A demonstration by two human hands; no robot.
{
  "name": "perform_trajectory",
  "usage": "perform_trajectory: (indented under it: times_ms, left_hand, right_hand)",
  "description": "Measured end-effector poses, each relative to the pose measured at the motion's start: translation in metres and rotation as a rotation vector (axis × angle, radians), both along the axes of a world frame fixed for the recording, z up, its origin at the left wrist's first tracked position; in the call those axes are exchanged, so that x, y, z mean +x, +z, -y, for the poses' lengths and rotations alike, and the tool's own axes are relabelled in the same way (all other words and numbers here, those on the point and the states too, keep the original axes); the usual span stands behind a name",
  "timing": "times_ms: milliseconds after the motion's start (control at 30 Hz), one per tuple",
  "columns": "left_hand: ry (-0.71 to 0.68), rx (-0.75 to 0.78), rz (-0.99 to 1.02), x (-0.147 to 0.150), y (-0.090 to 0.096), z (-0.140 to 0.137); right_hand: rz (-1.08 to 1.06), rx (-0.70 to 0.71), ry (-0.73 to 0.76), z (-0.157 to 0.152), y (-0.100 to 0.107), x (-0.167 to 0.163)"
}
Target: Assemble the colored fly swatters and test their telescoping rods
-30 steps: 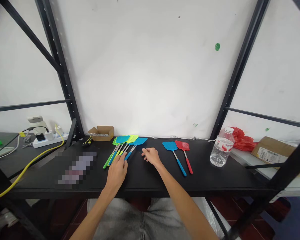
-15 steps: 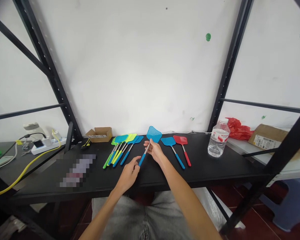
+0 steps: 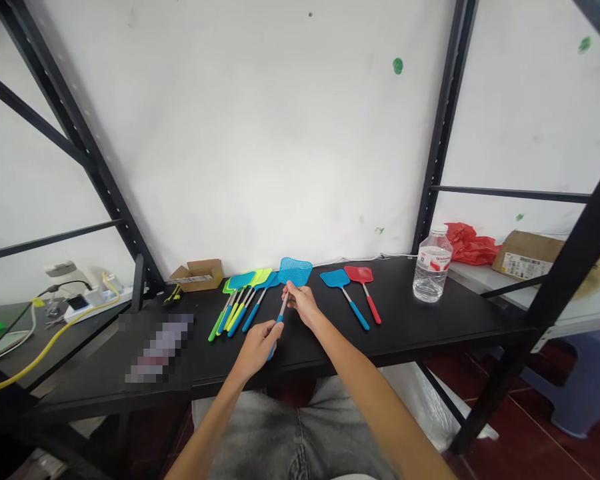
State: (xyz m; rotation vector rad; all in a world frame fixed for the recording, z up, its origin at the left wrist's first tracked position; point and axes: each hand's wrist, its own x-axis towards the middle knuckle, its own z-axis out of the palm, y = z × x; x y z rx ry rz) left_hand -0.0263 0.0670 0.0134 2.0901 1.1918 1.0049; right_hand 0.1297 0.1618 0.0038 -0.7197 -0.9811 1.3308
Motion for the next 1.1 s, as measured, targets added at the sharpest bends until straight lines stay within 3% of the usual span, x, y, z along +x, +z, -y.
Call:
perform_trajectory:
  times_ms: [133, 300, 500, 833, 967, 1100]
  left_hand:
    - [-0.063, -0.103, 0.085, -0.001, 0.000, 0.000]
    - [-0.210, -0.280, 0.139, -0.003, 0.002, 0.005]
    - [-0.233, -0.254, 0.089, -0.007, 0.008, 0.013]
    - [-0.529, -0.473, -0.056, -0.026, 0.028, 0.028]
    - [-0.534, -0.504, -0.043, -0.025, 0.036, 0.029]
    - [-0.438, -0.492, 0.132, -0.015, 0.031, 0.026]
  right_hand:
    - [0.000, 0.019, -0.017, 0.000, 0.000, 0.002]
    - [-0.156, -0.033, -0.152, -0.003, 0.004, 0.015]
    - [-0.203, -0.061, -0.185, -0.005, 0.006, 0.025]
    - [-0.345, -0.118, -0.175, -0.004, 0.009, 0.032]
    - [-0.339, -0.065, -0.153, -0.005, 0.010, 0.035]
    - [-0.205, 0.041, -0.032, 0.005, 0.013, 0.027]
